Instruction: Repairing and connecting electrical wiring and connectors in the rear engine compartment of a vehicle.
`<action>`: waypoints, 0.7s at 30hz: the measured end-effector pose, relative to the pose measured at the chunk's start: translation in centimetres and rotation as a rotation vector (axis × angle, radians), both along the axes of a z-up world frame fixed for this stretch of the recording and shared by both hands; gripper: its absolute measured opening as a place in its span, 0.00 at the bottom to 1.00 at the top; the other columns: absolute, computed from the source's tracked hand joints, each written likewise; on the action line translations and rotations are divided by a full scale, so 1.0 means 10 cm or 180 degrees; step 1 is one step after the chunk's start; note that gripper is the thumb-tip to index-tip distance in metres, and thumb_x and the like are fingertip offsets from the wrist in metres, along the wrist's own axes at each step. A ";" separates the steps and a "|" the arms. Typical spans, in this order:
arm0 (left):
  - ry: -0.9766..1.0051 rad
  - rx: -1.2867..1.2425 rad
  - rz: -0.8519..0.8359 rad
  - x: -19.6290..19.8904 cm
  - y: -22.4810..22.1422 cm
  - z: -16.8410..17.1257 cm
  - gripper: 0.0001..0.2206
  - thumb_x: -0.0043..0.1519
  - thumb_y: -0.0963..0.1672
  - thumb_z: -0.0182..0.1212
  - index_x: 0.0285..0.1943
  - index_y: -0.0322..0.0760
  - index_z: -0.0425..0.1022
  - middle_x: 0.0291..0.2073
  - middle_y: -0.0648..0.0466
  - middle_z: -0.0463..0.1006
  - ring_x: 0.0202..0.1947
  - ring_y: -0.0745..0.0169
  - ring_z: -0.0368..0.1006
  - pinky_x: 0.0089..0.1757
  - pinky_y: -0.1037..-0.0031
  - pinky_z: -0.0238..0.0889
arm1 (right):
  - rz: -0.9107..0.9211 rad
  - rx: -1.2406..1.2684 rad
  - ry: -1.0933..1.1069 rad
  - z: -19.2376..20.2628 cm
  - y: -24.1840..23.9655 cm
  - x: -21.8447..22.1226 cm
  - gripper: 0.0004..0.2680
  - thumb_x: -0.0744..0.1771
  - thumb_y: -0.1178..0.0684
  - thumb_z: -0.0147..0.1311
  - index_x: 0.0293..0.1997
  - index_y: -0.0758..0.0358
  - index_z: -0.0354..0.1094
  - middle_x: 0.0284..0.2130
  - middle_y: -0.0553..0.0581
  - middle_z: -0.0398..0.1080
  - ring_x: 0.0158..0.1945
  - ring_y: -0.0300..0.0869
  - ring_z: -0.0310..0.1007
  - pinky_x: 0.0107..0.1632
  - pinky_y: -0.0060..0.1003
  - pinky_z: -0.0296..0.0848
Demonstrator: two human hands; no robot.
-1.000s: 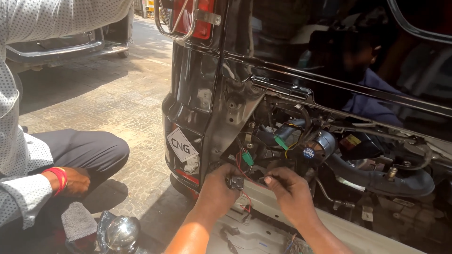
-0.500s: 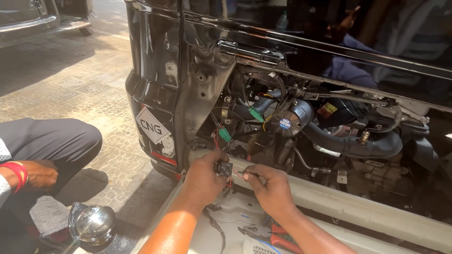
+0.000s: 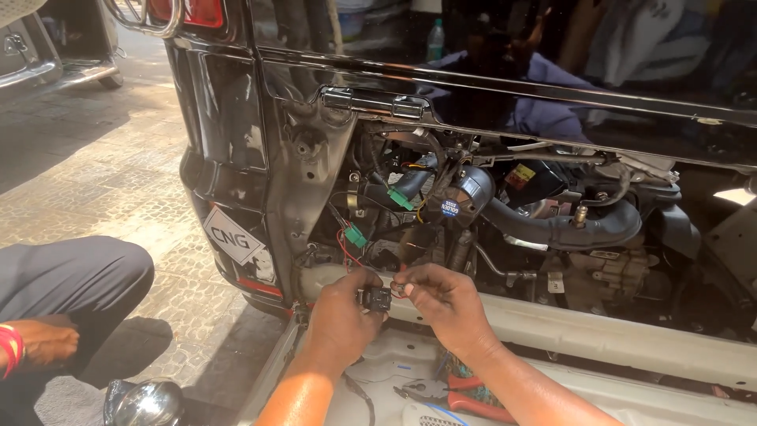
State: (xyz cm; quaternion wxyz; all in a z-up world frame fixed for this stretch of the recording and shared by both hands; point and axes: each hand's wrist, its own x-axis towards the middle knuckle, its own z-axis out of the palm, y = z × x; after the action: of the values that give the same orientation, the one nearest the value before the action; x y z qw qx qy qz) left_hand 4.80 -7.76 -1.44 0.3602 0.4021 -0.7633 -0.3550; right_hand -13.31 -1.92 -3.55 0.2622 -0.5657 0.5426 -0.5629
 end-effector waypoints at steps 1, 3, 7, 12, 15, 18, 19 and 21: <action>-0.0013 0.0051 -0.0008 0.01 0.00 0.01 0.17 0.47 0.39 0.73 0.46 0.40 0.78 0.35 0.50 0.84 0.36 0.56 0.82 0.41 0.67 0.72 | 0.0138 -0.0119 -0.0081 -0.01 -0.02 -0.01 0.06 0.67 0.60 0.55 0.47 0.67 0.75 0.39 0.51 0.78 0.44 0.32 0.74 0.48 0.28 0.73; 0.0028 0.0090 -0.0035 0.00 0.00 -0.01 0.18 0.47 0.38 0.73 0.47 0.39 0.78 0.35 0.50 0.84 0.36 0.57 0.82 0.40 0.68 0.72 | 0.0079 0.0019 -0.0023 0.02 -0.01 0.00 0.06 0.67 0.60 0.56 0.47 0.67 0.75 0.37 0.52 0.78 0.42 0.32 0.73 0.45 0.29 0.72; 0.0133 0.0238 -0.0125 0.01 0.01 0.00 0.18 0.48 0.38 0.72 0.47 0.39 0.77 0.35 0.52 0.85 0.36 0.61 0.84 0.40 0.70 0.74 | -0.0061 0.0281 0.0127 0.06 -0.01 0.02 0.07 0.66 0.60 0.55 0.48 0.66 0.75 0.37 0.51 0.80 0.41 0.32 0.74 0.43 0.30 0.73; 0.0200 0.0316 -0.0180 -0.02 -0.01 -0.04 0.19 0.49 0.37 0.72 0.49 0.38 0.78 0.39 0.52 0.84 0.38 0.62 0.84 0.40 0.72 0.75 | 0.0054 0.0109 0.0121 0.01 -0.04 -0.05 0.08 0.66 0.60 0.56 0.48 0.68 0.75 0.38 0.54 0.79 0.42 0.33 0.75 0.46 0.30 0.74; 0.0481 0.0192 -0.0327 -0.04 -0.09 -0.17 0.21 0.49 0.36 0.71 0.52 0.37 0.79 0.45 0.53 0.82 0.40 0.62 0.84 0.40 0.73 0.77 | 0.0112 0.0060 -0.0025 0.04 -0.04 -0.04 0.08 0.66 0.61 0.55 0.48 0.69 0.75 0.40 0.54 0.79 0.44 0.35 0.77 0.49 0.31 0.75; 0.0714 0.0180 -0.0492 -0.03 -0.09 -0.16 0.24 0.50 0.35 0.69 0.58 0.37 0.77 0.47 0.52 0.81 0.40 0.63 0.83 0.39 0.73 0.76 | 0.0150 0.0035 -0.0214 0.04 -0.04 -0.04 0.08 0.66 0.61 0.55 0.48 0.71 0.74 0.41 0.56 0.79 0.45 0.37 0.78 0.52 0.33 0.76; 0.0773 0.0276 -0.0551 -0.03 -0.08 -0.14 0.26 0.51 0.34 0.68 0.61 0.39 0.76 0.45 0.52 0.83 0.39 0.64 0.82 0.38 0.73 0.76 | 0.0161 0.0051 -0.0318 0.04 -0.05 -0.05 0.08 0.67 0.61 0.55 0.49 0.71 0.74 0.40 0.57 0.79 0.46 0.37 0.78 0.52 0.34 0.76; 0.0736 0.0489 -0.0553 -0.02 -0.06 -0.09 0.27 0.52 0.35 0.66 0.63 0.41 0.74 0.42 0.51 0.84 0.38 0.65 0.82 0.38 0.74 0.74 | 0.0180 0.0009 -0.0406 0.04 -0.06 -0.06 0.08 0.67 0.61 0.55 0.48 0.73 0.74 0.39 0.59 0.79 0.45 0.38 0.79 0.52 0.35 0.77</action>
State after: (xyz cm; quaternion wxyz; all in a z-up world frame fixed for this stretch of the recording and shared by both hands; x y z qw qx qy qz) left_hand 4.58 -8.36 -2.38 0.3818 0.3174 -0.7192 -0.4860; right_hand -13.89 -2.48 -3.15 0.3128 -0.5434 0.5093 -0.5895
